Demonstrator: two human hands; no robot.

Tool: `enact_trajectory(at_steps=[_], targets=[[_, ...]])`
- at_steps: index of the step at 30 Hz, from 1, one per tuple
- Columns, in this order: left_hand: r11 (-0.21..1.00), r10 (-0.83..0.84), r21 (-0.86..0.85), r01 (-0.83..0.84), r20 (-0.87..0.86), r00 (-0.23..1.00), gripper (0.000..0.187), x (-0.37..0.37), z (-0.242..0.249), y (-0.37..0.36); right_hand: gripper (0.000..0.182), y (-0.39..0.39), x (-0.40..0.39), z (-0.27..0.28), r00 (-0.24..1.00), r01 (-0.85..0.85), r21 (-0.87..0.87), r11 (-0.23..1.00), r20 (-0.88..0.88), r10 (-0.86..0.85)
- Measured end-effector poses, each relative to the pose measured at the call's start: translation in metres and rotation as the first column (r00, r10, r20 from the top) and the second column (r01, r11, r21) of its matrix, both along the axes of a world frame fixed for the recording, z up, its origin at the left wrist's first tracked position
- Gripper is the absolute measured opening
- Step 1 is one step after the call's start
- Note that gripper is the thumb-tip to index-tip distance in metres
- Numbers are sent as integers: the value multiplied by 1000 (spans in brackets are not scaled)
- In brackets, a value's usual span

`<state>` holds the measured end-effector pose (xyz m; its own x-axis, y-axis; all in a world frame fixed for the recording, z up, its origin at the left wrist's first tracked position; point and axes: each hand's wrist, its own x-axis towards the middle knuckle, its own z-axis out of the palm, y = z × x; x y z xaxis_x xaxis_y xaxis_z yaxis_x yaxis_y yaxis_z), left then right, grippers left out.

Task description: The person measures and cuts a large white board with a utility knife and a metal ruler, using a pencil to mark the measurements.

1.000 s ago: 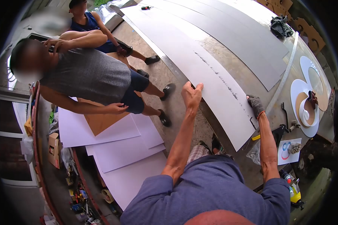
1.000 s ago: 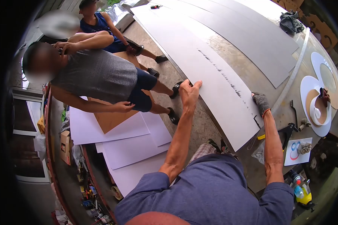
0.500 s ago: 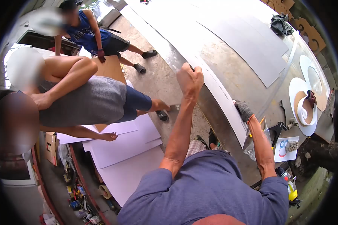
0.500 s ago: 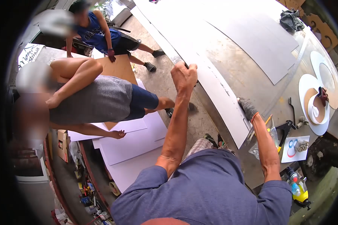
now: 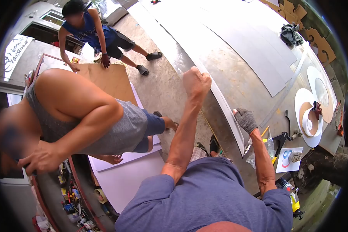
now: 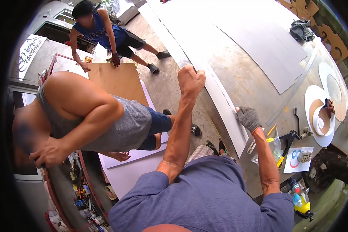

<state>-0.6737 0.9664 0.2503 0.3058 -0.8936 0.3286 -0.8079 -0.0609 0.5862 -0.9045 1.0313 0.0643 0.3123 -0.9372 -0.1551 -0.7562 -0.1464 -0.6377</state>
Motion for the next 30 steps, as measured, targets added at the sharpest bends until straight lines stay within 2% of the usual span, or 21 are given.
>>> enact_trajectory(at_steps=[1,3,6,9,10,11,12,15,19,22,25,26,29,30], targets=[[1000,3,-4,-3,15,1000,21,-3,0,-1,52,5,3,19,976,67,105,992,200,-87],[1000,10,13,-10,31,999,21,-7,-1,-2,59,20,9,67,795,119,346,931,528,-298],[998,-1,69,-2,46,999,19,-11,1,-4,69,32,8,133,565,0,467,885,730,-385],[998,-60,-27,60,4,998,18,-11,-14,-12,68,38,-1,174,808,-101,303,948,581,-99],[996,-44,-75,45,21,999,17,-14,-17,-13,57,44,7,190,849,-109,307,945,523,-72],[992,-31,-117,35,39,999,17,-18,-15,-12,55,48,11,200,868,-103,309,946,493,-67],[997,4,71,-4,4,1000,15,-22,4,-10,52,49,15,207,884,-87,302,949,463,-66],[993,12,114,-9,-22,1000,17,-25,8,-11,43,50,21,205,922,-62,162,985,386,-6],[998,34,57,-33,-16,999,17,-26,5,-10,39,47,24,205,924,-55,89,995,381,17],[993,11,114,-5,-49,999,17,-23,7,-10,38,48,30,212,938,-77,17,997,341,67],[999,-40,4,40,-25,999,18,-21,3,-8,37,50,32,215,956,-71,-43,997,282,81],[991,-57,-124,58,8,998,18,-20,-3,-7,37,50,32,214,962,-57,-59,997,264,70],[993,-16,118,22,-46,999,15,-22,10,-8,31,50,31,214,993,-100,-191,976,49,112],[995,-21,97,25,-40,999,17,-24,10,-11,23,50,34,221,994,-87,-195,977,53,99]])
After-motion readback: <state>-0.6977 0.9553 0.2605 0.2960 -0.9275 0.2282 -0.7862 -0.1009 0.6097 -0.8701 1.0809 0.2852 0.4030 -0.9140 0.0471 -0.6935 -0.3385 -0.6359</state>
